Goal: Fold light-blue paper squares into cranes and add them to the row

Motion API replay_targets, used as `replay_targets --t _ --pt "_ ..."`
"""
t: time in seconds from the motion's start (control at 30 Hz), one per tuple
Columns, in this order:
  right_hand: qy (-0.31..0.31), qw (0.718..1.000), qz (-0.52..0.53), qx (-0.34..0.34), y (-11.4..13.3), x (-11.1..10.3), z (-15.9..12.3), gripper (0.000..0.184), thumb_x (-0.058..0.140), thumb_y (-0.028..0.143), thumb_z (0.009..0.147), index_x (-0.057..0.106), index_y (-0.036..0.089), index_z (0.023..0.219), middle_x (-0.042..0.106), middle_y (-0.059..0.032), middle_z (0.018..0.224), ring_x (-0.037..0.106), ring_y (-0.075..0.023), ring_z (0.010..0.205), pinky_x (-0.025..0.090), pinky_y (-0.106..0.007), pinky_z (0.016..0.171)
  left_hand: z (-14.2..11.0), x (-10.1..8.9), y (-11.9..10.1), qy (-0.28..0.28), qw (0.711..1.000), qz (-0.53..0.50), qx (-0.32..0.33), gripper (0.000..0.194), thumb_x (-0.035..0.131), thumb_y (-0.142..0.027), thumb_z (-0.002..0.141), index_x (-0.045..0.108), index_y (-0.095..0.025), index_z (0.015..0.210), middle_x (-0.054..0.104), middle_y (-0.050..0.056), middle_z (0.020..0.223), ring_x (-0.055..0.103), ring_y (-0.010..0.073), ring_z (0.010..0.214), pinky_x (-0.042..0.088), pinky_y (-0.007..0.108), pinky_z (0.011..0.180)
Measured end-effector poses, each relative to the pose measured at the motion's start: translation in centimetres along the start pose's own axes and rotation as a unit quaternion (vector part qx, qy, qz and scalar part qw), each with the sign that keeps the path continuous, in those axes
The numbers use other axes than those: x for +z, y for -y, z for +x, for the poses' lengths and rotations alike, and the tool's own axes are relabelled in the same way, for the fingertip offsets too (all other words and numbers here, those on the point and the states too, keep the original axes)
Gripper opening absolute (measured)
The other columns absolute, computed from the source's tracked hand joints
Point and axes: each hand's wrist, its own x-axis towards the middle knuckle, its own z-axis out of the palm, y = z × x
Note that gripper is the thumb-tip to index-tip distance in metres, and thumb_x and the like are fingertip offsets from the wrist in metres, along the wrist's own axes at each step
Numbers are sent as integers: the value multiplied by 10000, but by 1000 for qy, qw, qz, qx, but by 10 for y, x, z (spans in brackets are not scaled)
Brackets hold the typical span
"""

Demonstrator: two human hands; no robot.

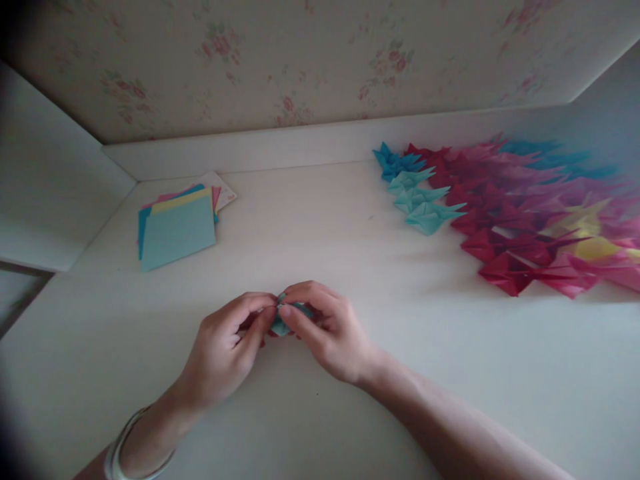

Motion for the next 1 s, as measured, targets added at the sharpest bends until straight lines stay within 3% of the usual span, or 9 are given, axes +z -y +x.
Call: replay_targets --t 0.1,0.2,0.43,0.63,0.77,1.0 --pt "-2 999 -34 -13 -1 1 0 144 564 271 959 683 194 943 662 -77 1011 637 -156 825 552 -236 596 1 3 3 -17 998 41 48 126 533 -112 952 620 -193 993 685 29 956 645 135 870 492 244 804" --pt "-11 998 -50 -31 -1 3 -1 149 543 245 970 679 195 934 663 -67 983 639 -152 831 566 -233 621 2 4 3 -21 997 48 50 128 521 -103 953 610 -192 977 678 41 967 644 151 901 493 251 816" --pt "-81 993 -76 -34 -6 5 -1 144 508 229 985 642 194 942 631 -47 1037 600 -66 596 534 -198 515 1 1 2 -35 998 47 -3 107 500 -150 968 595 -196 949 654 27 906 636 131 718 503 232 681" --pt "-54 987 -133 -69 -4 4 -3 80 565 224 951 629 206 997 609 -65 1093 628 -116 755 539 -219 567 3 1 3 -31 999 41 3 107 514 -135 960 594 -198 927 642 16 890 633 122 711 501 224 669" --pt "-60 987 -141 -56 -7 5 -2 73 569 219 952 613 223 1010 599 -51 1103 591 -82 640 506 -215 512 3 2 3 -19 999 33 15 117 503 -130 966 593 -193 925 644 17 898 616 94 629 502 209 618" --pt "-50 973 -183 -130 -6 4 -1 121 516 126 964 605 206 941 621 -64 1029 618 -164 949 530 -310 827 1 2 2 -16 999 38 27 139 482 -119 970 589 -194 922 646 21 892 609 97 613 505 222 613"
